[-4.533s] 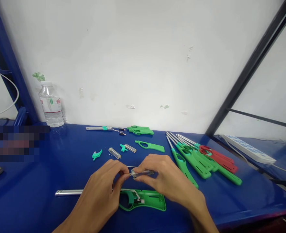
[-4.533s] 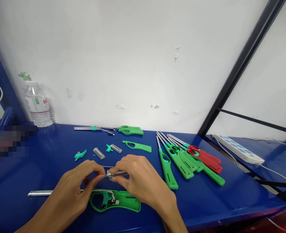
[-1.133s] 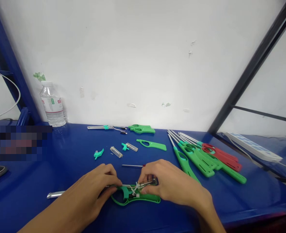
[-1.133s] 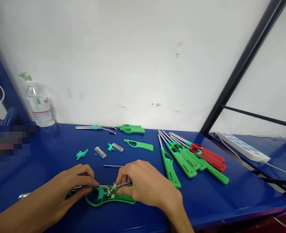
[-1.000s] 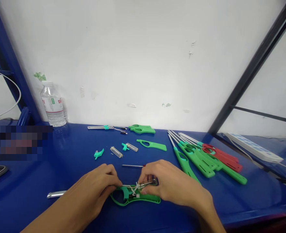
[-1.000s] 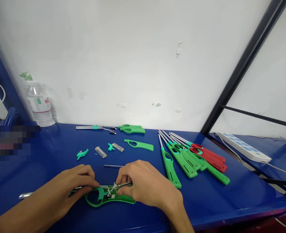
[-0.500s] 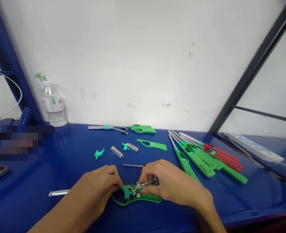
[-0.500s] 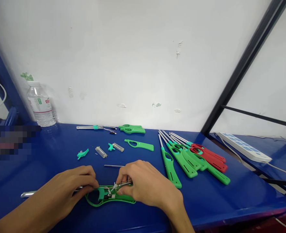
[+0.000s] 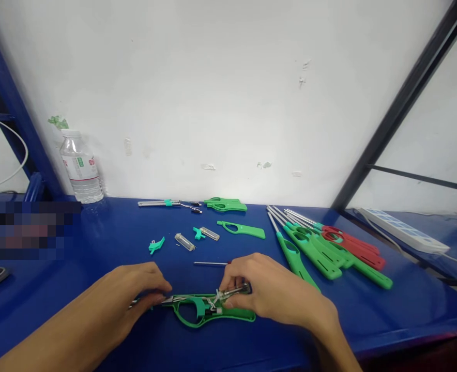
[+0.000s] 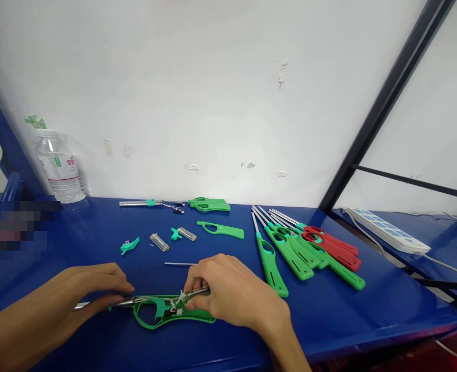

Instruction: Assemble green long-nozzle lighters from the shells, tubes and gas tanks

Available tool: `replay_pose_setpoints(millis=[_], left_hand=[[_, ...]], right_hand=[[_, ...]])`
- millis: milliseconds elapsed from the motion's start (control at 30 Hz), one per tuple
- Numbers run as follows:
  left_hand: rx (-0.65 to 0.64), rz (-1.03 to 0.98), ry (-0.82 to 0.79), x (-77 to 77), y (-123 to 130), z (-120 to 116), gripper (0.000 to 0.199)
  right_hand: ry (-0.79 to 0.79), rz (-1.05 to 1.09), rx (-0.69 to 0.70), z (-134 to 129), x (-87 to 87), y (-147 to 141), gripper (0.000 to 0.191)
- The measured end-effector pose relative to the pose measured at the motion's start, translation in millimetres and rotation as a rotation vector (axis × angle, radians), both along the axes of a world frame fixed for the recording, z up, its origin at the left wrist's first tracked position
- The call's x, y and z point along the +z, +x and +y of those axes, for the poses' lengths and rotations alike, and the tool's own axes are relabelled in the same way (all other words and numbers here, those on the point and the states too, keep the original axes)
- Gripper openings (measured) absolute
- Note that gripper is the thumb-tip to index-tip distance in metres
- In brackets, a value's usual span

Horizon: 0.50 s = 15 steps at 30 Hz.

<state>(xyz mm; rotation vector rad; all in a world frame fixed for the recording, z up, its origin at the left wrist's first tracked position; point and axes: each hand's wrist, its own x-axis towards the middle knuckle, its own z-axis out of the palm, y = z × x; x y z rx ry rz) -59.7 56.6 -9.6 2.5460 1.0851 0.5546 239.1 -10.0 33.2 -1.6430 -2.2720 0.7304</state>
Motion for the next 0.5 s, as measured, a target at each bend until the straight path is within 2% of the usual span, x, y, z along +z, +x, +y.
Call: replay_pose_setpoints(millis=[167, 500], left_hand=[[-0.027, 0.018, -0.089, -5.0, -0.1, 4.5, 0.022], [0.064, 0.011, -0.021, -21.3, 6.7, 1.3, 0.020]], right_hand=[[-0.002, 0.011, 0.005, 0.0, 0.4, -0.9, 0.011], [-0.003, 0.022, 0.008, -0.4, -1.8, 0.6, 0.009]])
